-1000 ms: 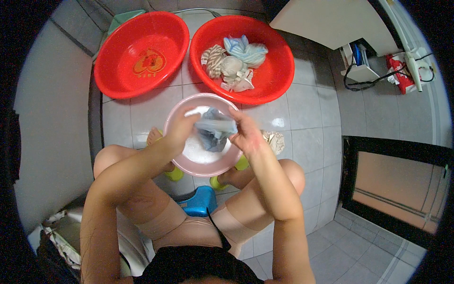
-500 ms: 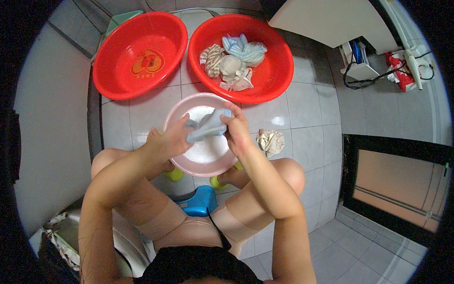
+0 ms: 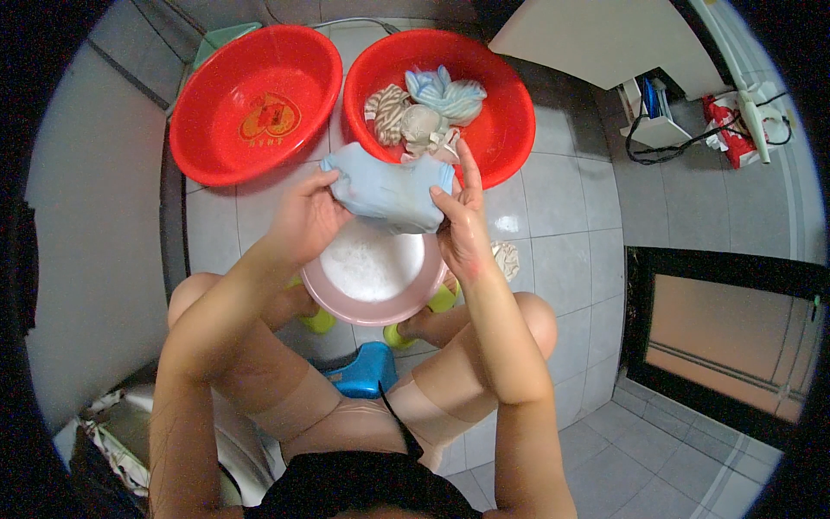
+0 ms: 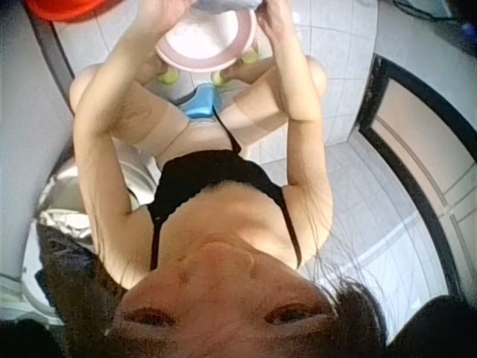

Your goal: The person hand-washes clothes by scrubbing and wringing them in a basin of soapy water, moves plastic washbasins, and scrubs, wrings, and unfolds garments by hand.

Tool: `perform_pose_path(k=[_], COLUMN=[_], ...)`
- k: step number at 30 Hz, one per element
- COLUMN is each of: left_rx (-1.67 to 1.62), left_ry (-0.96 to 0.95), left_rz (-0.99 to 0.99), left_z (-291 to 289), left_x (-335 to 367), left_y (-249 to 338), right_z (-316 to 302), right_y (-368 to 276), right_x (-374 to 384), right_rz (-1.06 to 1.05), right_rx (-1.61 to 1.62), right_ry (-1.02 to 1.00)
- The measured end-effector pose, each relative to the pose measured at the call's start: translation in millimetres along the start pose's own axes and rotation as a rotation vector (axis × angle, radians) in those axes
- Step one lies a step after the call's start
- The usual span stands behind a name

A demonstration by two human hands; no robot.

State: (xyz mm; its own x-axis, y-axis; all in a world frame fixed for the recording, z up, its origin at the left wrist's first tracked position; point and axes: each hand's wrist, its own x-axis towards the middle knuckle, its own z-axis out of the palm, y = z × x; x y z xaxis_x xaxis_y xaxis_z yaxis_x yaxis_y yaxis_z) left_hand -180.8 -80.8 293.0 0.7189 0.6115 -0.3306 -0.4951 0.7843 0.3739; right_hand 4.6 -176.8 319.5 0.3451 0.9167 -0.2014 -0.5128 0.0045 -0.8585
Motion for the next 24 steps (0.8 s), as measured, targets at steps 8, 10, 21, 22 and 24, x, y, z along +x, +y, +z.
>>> perform_pose_path(k=[8,10,21,22,24], left_rx=[0.316,0.002,-0.16,-0.256,-0.282], left_ry=[-0.306,-0.047,-0.407,-0.38,-0.388], left_rz=[0.213,-0.329,-0.005,-0.038,-0.006], left_z=[-24,-12,59,66,83], left_x=[3,9,-21,-21,-17], left_y=[-12,-11,20,21,28], right_z=[43,43,60,62,63], right_y=[-26,-28,-65,-68,-75], right_x=[-8,-10,-26,-22,-10], right_rz=[-0.093,-0.135,0.022,0.025,-0.014], right_rx=[0.0,-0.043,-0.427,-0.43,-0.398], right_ry=[-0.212,-0.229,-0.08,-0.083,-0.039])
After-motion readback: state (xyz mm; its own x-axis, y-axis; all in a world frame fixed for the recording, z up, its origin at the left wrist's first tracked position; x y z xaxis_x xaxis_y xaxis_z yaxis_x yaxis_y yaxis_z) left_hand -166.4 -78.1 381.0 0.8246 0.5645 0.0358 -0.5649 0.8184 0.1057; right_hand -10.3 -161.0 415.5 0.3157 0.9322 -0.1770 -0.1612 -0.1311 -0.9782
